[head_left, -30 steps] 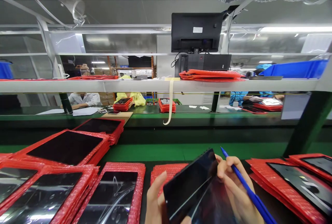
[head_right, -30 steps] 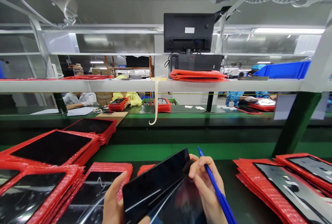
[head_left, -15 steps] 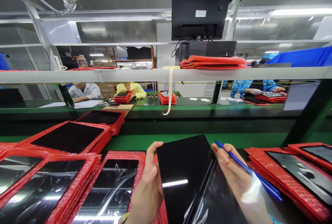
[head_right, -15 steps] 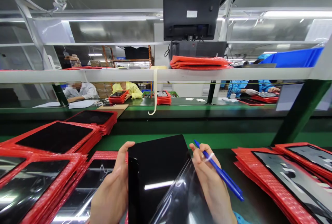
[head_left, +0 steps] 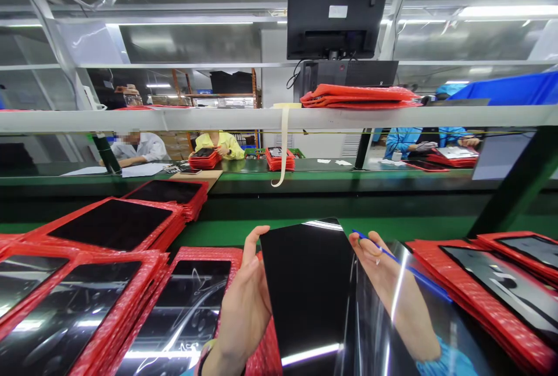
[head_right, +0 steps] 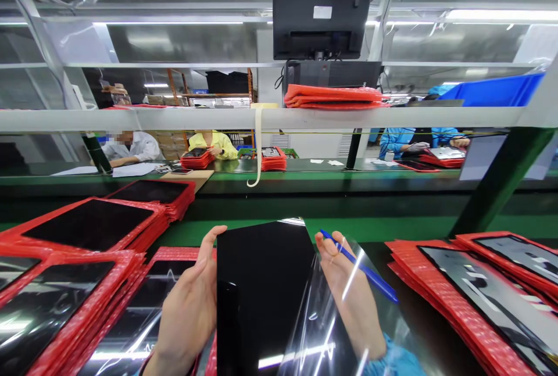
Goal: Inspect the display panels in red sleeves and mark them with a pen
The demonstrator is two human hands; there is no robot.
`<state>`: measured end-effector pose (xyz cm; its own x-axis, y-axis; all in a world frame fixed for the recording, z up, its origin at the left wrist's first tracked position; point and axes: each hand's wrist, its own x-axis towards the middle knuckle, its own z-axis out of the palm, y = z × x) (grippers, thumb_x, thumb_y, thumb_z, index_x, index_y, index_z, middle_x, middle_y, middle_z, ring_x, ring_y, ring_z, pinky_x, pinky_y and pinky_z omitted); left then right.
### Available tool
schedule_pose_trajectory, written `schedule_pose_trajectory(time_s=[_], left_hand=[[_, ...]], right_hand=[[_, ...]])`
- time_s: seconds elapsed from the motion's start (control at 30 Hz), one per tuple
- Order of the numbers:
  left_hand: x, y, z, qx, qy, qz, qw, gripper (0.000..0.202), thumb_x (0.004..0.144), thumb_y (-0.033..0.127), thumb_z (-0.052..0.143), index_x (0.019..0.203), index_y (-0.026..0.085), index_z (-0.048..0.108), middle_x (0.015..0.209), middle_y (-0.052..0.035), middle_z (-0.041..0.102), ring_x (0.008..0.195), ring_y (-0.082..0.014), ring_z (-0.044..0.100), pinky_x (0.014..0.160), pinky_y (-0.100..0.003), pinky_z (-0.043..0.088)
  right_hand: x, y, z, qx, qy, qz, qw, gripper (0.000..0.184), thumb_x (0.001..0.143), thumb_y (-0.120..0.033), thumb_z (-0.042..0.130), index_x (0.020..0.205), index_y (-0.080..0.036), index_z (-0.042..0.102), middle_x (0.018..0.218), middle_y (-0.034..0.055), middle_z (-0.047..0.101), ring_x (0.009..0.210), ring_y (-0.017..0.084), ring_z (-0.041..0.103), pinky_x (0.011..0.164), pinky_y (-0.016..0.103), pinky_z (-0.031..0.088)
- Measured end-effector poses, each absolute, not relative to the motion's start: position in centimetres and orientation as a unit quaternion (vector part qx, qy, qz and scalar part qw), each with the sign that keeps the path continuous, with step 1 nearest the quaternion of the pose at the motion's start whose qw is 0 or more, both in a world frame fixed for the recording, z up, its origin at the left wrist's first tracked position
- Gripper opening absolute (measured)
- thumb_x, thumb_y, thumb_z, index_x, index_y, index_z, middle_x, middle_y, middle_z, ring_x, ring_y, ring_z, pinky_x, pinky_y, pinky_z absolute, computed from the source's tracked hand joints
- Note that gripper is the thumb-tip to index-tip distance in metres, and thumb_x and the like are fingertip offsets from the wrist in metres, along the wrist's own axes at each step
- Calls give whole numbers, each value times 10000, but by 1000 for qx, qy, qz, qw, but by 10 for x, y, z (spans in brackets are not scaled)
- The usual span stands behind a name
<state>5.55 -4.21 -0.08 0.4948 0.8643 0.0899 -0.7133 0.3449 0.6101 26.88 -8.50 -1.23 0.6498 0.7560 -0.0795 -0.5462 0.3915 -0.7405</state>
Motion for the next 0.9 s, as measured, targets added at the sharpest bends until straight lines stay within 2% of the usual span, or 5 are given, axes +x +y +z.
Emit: schedule_pose_trajectory(time_s=[0.17, 0.3, 0.5, 0.73, 0.9], left_hand=[[56, -38, -3, 351, 171, 498, 774, 651, 799, 394, 603, 1402, 288, 382, 1165, -19, 646, 1202, -233, 541, 1093, -359, 284], [58, -34, -7, 398, 201, 510, 735, 588, 829, 462, 568, 1367, 262, 437, 1200, -29, 629, 1214, -237, 526, 1098, -358, 278], [61, -29, -11, 466, 234, 476, 708, 878, 662, 247, 785, 1411, 335, 335, 1202, -25, 632, 1096, -235, 609, 966, -346, 426], [60, 8, -52, 504, 376, 453, 632, 600, 799, 518, 604, 1328, 275, 461, 1162, -66, 659, 1116, -288, 603, 945, -406, 451], [66, 38, -99, 528, 421, 445, 588, 362, 868, 332, 551, 1200, 191, 573, 1442, -93, 477, 1398, -236, 315, 1148, -374, 175]], right_hand=[[264, -92, -14, -442, -318, 329, 771, 465, 564, -236, 831, 943, -283, 566, 756, -53, 671, 1091, 215, 629, 1030, 330, 433], [258, -97, -15, -497, -424, 269, 707, 433, 748, -309, 743, 1106, -331, 501, 1085, -5, 672, 1162, 217, 569, 1007, 362, 430], [253, -92, -25, -493, -489, 222, 684, 364, 888, -354, 585, 1216, -368, 428, 1492, 31, 413, 1395, 232, 358, 1134, 453, 291], [307, -70, -82, -550, -454, 167, 681, 373, 834, -487, 619, 1115, -262, 520, 1367, 122, 549, 1319, 297, 472, 1110, 480, 346], [347, -55, -139, -607, -430, 232, 627, 274, 818, -394, 698, 958, -172, 617, 1016, 89, 716, 1032, 282, 671, 971, 518, 474]])
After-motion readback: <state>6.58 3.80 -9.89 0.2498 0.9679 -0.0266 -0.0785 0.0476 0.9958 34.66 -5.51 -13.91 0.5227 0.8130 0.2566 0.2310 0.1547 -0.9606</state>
